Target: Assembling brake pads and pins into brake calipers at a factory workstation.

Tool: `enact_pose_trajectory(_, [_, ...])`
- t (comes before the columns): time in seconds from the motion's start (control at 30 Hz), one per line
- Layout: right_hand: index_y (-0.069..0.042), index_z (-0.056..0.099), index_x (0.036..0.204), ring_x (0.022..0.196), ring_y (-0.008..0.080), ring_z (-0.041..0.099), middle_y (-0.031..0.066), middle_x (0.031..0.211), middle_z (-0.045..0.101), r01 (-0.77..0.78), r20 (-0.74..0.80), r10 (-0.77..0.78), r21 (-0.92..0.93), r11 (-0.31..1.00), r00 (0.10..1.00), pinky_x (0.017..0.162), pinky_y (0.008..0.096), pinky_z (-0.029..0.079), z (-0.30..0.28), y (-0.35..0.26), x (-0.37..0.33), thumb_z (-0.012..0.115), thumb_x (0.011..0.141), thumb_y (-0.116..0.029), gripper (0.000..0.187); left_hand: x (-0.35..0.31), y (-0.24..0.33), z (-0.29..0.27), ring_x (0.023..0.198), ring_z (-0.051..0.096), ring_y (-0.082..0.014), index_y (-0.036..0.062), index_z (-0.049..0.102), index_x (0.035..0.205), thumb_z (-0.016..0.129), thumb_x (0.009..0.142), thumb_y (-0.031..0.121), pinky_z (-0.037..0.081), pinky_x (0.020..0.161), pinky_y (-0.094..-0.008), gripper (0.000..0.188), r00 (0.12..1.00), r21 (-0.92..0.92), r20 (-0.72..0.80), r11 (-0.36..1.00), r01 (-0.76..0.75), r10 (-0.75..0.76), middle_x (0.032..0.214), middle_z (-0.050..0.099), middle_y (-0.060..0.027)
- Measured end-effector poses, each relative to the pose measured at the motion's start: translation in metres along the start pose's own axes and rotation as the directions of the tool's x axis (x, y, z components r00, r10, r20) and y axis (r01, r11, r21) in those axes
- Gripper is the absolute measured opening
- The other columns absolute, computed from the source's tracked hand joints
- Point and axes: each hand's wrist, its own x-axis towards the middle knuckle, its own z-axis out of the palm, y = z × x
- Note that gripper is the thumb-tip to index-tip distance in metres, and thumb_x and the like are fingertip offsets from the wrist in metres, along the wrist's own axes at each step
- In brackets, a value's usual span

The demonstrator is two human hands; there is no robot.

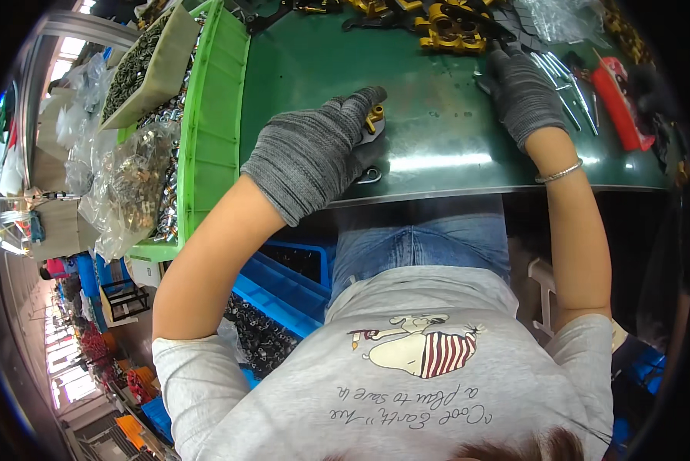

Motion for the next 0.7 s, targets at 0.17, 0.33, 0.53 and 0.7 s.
enact_pose_trajectory(0.17, [-0.007, 0.057, 0.11, 0.093, 0.0266, 0.062, 0.0114, 0.097, 0.064, -0.2, 0.289, 0.066, 0.467, 0.861, 0.955, 0.082, 0.0359, 0.049, -0.021, -0.031, -0.014, 0.065, 0.082, -0.024, 0.034, -0.009, -0.008, -0.005, 0.086, 0.064, -0.0295, 0.0114, 0.046, 0.128, 0.065, 0.081, 0.029, 0.052, 0.075, -0.0359, 0.053, 1.0, -0.109, 0.008, 0.994, 0.023, -0.022, 0.097, 0.064, -0.0159])
enact_pose_trajectory(0.33, [-0.008, 0.058, 0.108, 0.082, 0.0178, 0.064, 0.0081, 0.091, 0.064, -0.346, 0.348, -0.041, 0.937, 0.054, 0.936, 0.066, 0.0283, 0.054, -0.035, -0.059, -0.03, 0.068, 0.08, -0.016, 0.031, -0.024, -0.022, 0.011, 0.095, 0.063, -0.0242, 0.0082, 0.042, 0.131, 0.067, 0.082, 0.022, 0.051, 0.081, -0.0341, 0.057, 0.968, -0.431, -0.244, 0.901, -0.046, -0.067, 0.107, 0.062, -0.0137])
enact_pose_trajectory(0.53, [-0.006, 0.058, 0.105, 0.072, 0.0135, 0.064, 0.0082, 0.087, 0.065, -0.363, 0.406, 0.161, 0.9, -0.24, 0.9, 0.056, 0.0208, 0.054, -0.035, -0.094, -0.04, 0.071, 0.078, -0.013, 0.03, -0.031, -0.003, 0.039, 0.101, 0.058, -0.0206, 0.0064, 0.042, 0.13, 0.066, 0.082, 0.012, 0.047, 0.09, -0.0339, 0.054, 0.857, -0.811, -0.432, 0.537, -0.232, -0.282, 0.111, 0.058, -0.0115])
enact_pose_trajectory(0.7, [-0.004, 0.06, 0.1, 0.08, 0.0144, 0.064, 0.0106, 0.091, 0.066, -0.327, 0.407, 0.122, 0.85, -0.413, 0.905, 0.066, 0.0239, 0.056, -0.027, -0.105, -0.052, 0.074, 0.076, -0.013, 0.03, -0.034, 0.01, 0.052, 0.108, 0.054, -0.0214, 0.0018, 0.044, 0.128, 0.065, 0.081, 0.006, 0.043, 0.095, -0.0354, 0.052, 0.79, -0.901, -0.415, 0.321, -0.291, -0.45, 0.123, 0.051, -0.0111])
